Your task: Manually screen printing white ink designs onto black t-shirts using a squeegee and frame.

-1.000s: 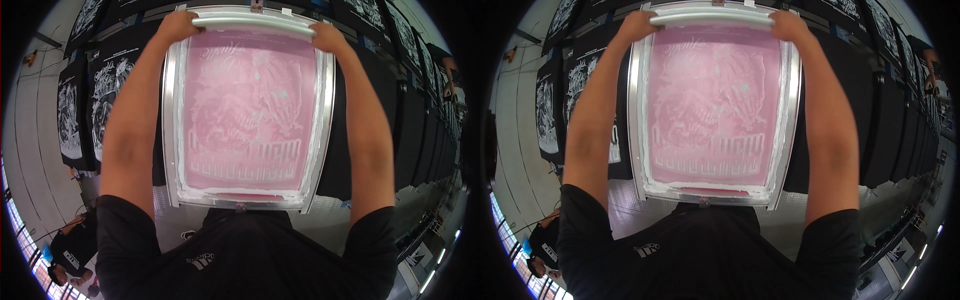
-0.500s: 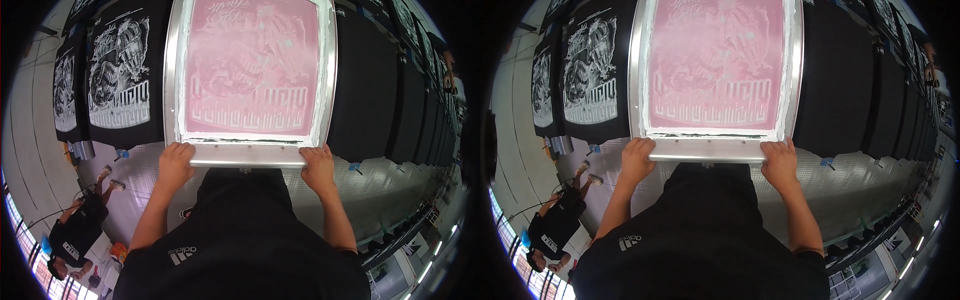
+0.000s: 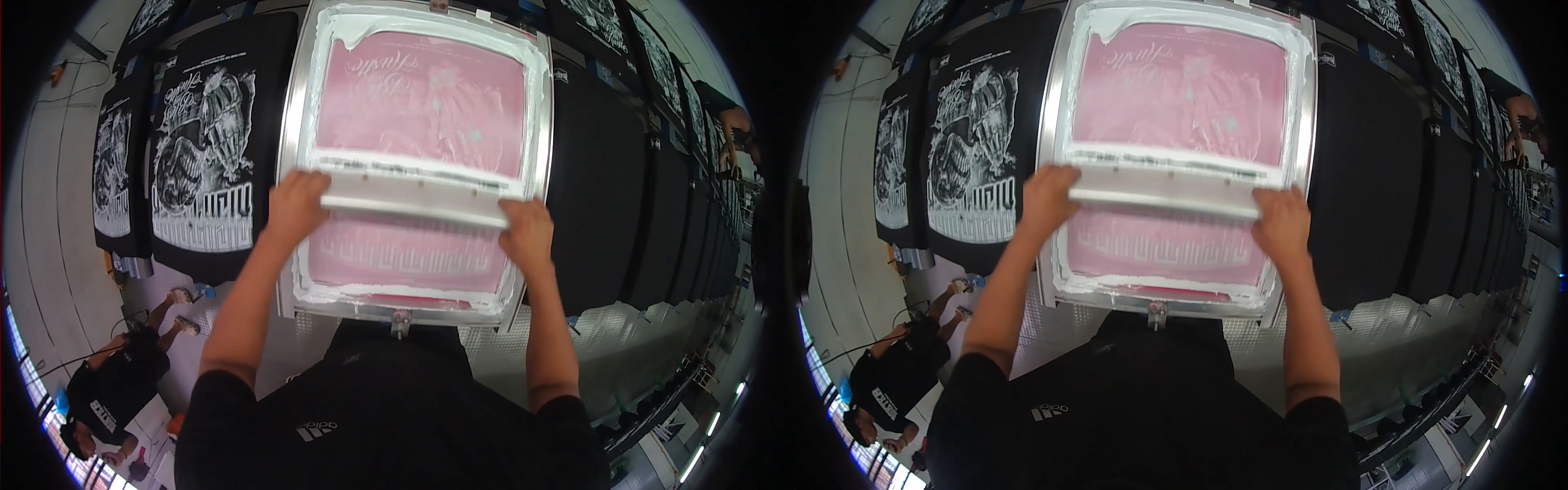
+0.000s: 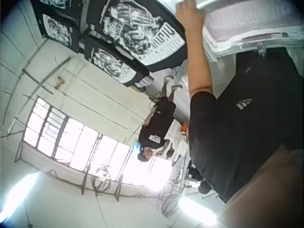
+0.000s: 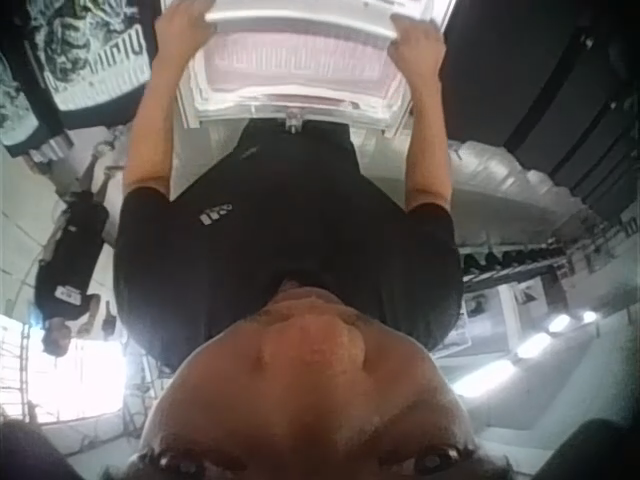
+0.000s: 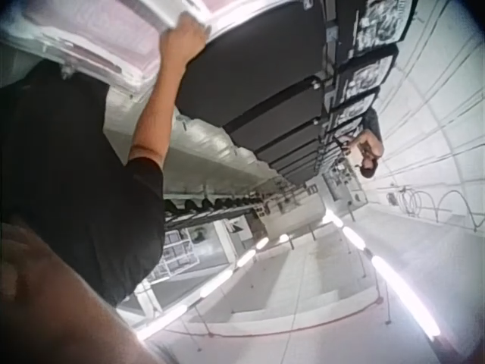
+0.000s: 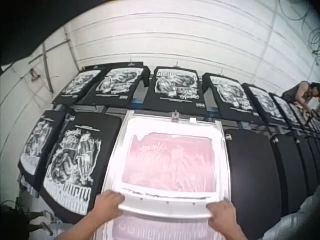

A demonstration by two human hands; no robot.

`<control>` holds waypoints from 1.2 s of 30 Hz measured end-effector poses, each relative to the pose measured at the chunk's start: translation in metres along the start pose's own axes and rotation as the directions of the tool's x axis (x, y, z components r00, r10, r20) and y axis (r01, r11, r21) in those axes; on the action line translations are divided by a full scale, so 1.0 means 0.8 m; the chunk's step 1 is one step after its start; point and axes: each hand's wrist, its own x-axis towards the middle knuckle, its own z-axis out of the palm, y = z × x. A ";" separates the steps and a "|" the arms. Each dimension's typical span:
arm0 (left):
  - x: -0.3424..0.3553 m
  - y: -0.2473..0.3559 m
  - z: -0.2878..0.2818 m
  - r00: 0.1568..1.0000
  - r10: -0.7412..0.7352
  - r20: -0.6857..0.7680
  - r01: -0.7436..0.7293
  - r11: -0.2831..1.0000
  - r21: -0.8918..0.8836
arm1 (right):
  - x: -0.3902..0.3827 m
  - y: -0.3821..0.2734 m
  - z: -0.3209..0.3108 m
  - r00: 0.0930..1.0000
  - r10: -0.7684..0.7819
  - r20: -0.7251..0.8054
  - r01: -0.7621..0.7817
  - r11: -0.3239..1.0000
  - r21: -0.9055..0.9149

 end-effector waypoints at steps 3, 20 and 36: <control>0.123 -0.036 0.005 0.999 0.042 -0.020 -0.041 0.999 0.017 | 0.108 0.051 -0.005 0.998 -0.001 -0.055 -0.001 0.999 -0.036; 0.313 -0.028 -0.078 0.869 0.105 -0.484 0.057 0.950 0.308 | 0.420 0.173 -0.119 0.965 0.014 0.262 -0.043 0.993 0.109; -0.264 0.220 0.052 0.392 0.020 0.920 0.916 0.091 -0.392 | 0.484 0.081 -0.033 0.974 -0.064 0.217 0.060 0.998 0.024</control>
